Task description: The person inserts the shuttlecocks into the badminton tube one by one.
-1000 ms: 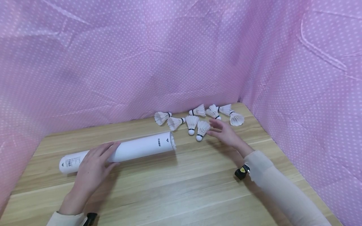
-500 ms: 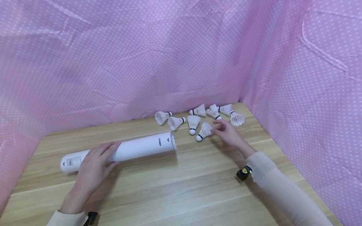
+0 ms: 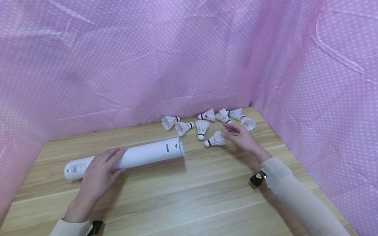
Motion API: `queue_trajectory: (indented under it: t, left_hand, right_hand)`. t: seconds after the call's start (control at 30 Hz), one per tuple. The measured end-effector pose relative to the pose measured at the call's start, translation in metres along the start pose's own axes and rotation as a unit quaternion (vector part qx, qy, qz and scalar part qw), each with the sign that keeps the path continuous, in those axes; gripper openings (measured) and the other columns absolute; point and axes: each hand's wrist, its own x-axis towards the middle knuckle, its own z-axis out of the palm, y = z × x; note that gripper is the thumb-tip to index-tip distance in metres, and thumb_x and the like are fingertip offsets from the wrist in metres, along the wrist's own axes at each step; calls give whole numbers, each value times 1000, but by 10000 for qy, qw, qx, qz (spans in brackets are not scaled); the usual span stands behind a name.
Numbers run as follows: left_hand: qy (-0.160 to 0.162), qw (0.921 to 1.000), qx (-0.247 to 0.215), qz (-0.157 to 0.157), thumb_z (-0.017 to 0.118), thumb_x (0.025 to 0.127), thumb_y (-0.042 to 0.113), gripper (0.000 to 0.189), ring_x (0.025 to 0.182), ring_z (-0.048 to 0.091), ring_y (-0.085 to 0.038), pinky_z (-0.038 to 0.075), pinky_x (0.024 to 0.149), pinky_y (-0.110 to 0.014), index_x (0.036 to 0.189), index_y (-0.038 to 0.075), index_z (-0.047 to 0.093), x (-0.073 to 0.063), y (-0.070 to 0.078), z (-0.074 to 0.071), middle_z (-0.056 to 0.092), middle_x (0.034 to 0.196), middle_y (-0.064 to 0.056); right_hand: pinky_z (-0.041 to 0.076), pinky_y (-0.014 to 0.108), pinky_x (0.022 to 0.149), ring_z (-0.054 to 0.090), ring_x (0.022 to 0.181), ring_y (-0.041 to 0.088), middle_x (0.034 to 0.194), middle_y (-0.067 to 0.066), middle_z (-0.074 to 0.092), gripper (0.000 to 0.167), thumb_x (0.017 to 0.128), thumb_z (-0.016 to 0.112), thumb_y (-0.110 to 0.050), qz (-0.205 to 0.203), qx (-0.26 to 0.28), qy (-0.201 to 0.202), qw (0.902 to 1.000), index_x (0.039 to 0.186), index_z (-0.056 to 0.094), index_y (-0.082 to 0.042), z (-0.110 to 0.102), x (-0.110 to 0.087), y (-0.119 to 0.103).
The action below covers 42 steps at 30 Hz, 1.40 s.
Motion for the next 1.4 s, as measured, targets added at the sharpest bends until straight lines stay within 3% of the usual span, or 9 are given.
queue_trajectory:
  t: [0.13,0.3,0.57,0.83,1.4]
  left_hand:
    - [-3,10000,-5,-7,94,57,0,92,113,58,-41,44,99,-57,141,13,58,1,1,0,62,128,-16]
    - [-41,10000,-15,9,94,56,-1,93,113,58,-41,44,100,-58,141,13,58,1,1,1,62,129,-16]
    - [-62,10000,16,36,94,56,-1,93,113,59,-41,43,101,-57,140,11,59,1,1,1,62,129,-17]
    - [-64,10000,21,-4,94,56,-1,92,111,59,-40,44,100,-56,140,12,59,3,3,-1,63,128,-16]
    - [-23,10000,23,4,94,56,0,92,111,60,-39,44,99,-56,141,13,59,1,3,-2,63,128,-14]
  right_hand:
    - [27,59,118,38,141,42,159,17,33,82,87,80,-29,113,98,-771,9969,155,38,-13,-2,1,3]
    - [27,56,118,39,140,43,157,21,36,89,83,84,-26,58,107,-1120,9936,157,34,-12,-3,4,8]
    - [29,52,119,41,140,35,152,12,46,79,83,84,-22,-190,-105,-1209,9924,150,45,-7,-6,7,16]
    - [26,50,121,39,141,36,150,19,47,71,84,81,-8,-376,177,-1300,9906,145,47,2,-7,7,21]
    - [31,51,118,46,136,36,142,17,55,70,81,85,-14,-282,191,-1161,9927,141,53,1,-3,7,22]
